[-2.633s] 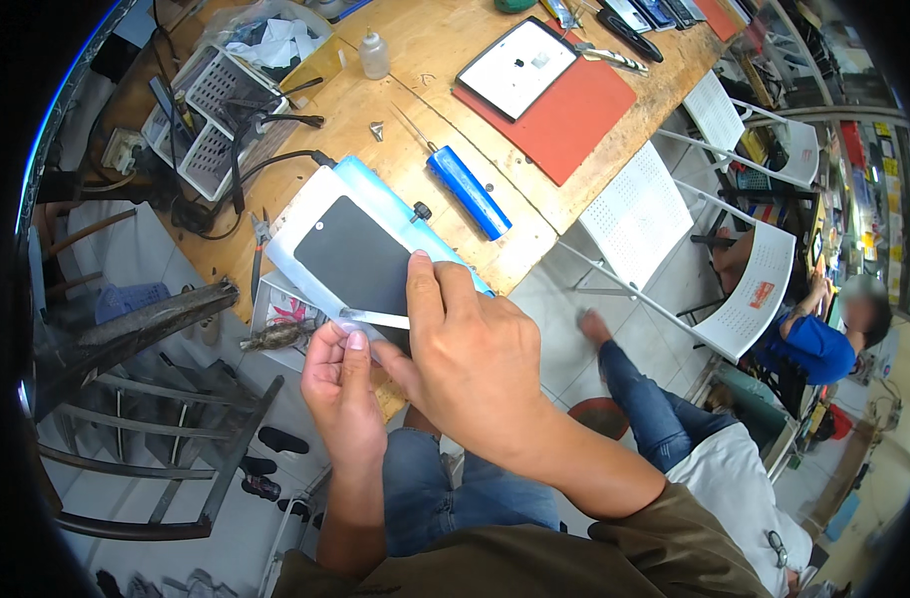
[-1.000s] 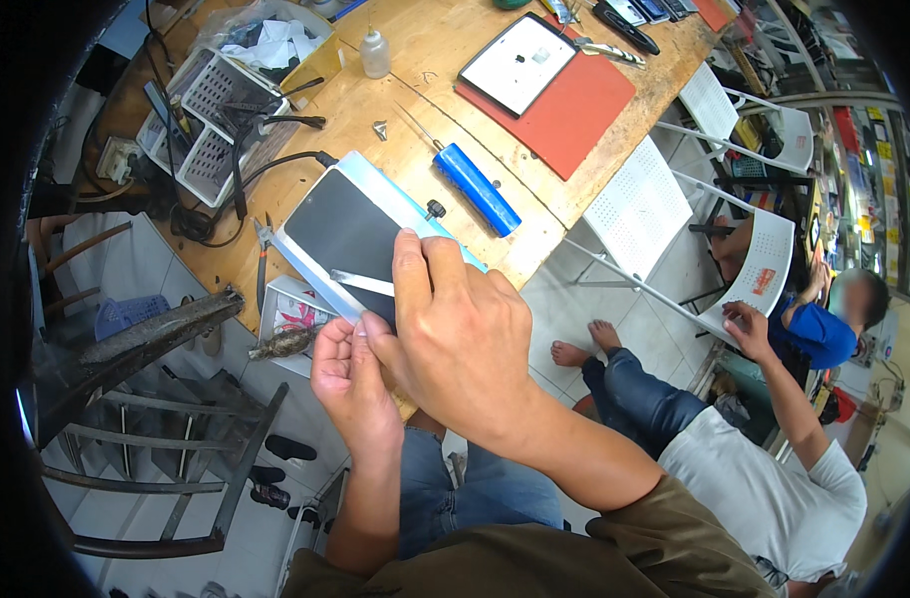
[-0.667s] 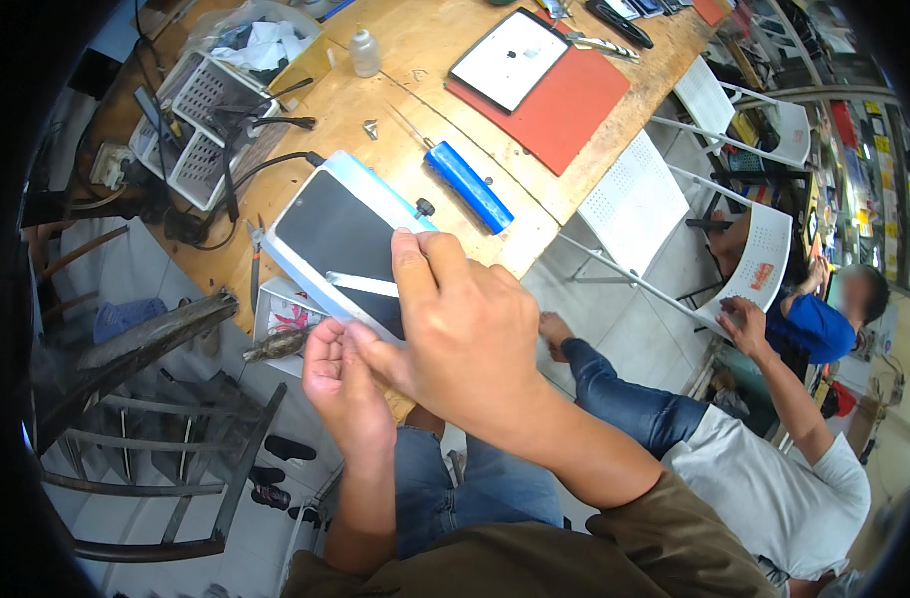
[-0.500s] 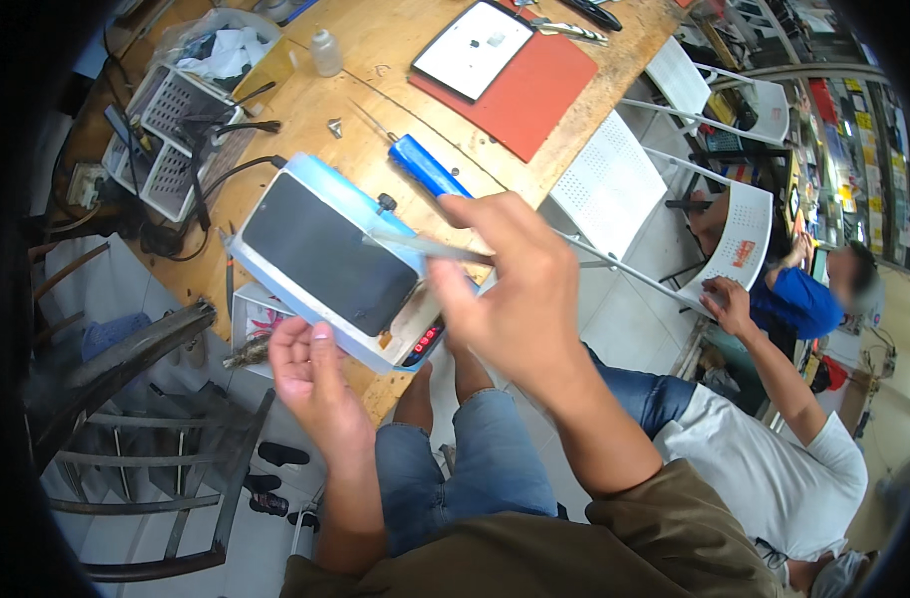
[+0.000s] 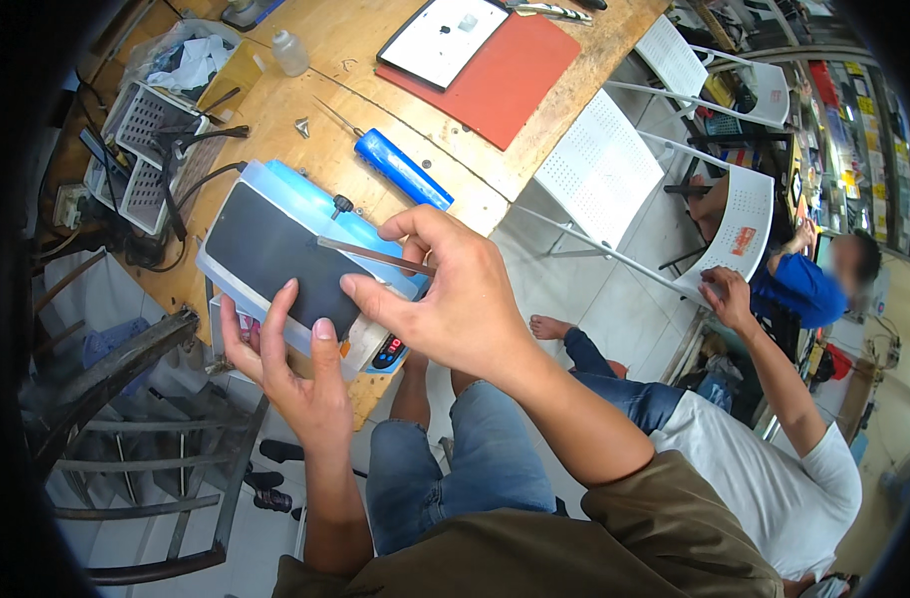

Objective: The person uses a metal tool to pry and adjust components on a smartphone placed in a blue fixture. They then use a screwdriver to tighten screws and wipe the device with a white cloth. The task involves careful manipulation of small parts and tools.

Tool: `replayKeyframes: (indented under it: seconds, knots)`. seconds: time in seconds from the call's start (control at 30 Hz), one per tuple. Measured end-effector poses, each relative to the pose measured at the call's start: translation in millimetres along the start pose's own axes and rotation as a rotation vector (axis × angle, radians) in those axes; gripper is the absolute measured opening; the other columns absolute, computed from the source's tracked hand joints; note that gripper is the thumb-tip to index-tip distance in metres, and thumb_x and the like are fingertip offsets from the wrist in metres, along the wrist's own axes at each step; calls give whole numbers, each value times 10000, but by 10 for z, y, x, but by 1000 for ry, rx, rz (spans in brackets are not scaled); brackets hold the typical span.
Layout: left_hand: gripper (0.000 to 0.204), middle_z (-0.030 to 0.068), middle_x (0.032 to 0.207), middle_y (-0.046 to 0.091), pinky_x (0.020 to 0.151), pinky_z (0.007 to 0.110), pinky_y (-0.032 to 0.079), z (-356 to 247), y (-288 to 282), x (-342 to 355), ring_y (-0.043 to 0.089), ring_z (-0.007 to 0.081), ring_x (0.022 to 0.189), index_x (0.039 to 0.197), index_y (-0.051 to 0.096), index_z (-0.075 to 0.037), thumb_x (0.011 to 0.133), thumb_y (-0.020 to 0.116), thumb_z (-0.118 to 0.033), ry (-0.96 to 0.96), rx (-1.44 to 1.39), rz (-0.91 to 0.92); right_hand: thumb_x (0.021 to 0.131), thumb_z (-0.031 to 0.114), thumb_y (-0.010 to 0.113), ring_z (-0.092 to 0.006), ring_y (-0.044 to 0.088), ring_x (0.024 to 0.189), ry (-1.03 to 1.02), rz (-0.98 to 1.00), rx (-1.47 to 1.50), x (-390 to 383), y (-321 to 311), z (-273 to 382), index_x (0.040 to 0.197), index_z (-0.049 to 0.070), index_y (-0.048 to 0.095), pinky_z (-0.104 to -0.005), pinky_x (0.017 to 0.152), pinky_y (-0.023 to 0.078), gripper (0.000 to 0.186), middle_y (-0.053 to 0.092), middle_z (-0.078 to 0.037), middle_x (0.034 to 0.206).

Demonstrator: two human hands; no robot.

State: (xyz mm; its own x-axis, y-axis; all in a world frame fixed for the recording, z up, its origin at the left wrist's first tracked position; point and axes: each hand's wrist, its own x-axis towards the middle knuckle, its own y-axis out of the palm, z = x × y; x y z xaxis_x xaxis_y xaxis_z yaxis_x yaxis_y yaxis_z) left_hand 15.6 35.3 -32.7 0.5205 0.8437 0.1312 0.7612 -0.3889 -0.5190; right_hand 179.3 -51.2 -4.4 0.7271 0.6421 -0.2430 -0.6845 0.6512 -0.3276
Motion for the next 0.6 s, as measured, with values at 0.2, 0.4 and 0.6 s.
replayKeyframes:
  seconds: [0.2, 0.4, 0.6]
  knots:
    - [476, 306, 1684, 218, 1233, 576, 297, 11, 21, -71, 293, 463, 1557, 1440, 675, -109, 973, 737, -180, -78, -14, 26, 801, 243, 937, -160, 626, 730, 9, 69, -50, -56, -113, -53, 1214, 50, 671, -331, 649, 518, 528, 603, -58, 814]
    - [705, 321, 1683, 162, 1213, 579, 335, -25, 116, -107, 266, 462, 1572, 1577, 515, -60, 950, 781, -241, -133, -200, -17, 810, 213, 931, -154, 614, 731, -3, 133, 52, -3, -118, -145, 1225, 62, 672, -323, 646, 515, 512, 593, -46, 835]
    - [816, 356, 1673, 132, 1231, 583, 300, -102, 138, -169, 200, 498, 1580, 1636, 433, -69, 927, 798, -238, -135, -33, 33, 871, 203, 894, -143, 604, 736, -56, 151, 30, 33, -231, -194, 1218, 60, 695, -306, 667, 519, 424, 581, -46, 831]
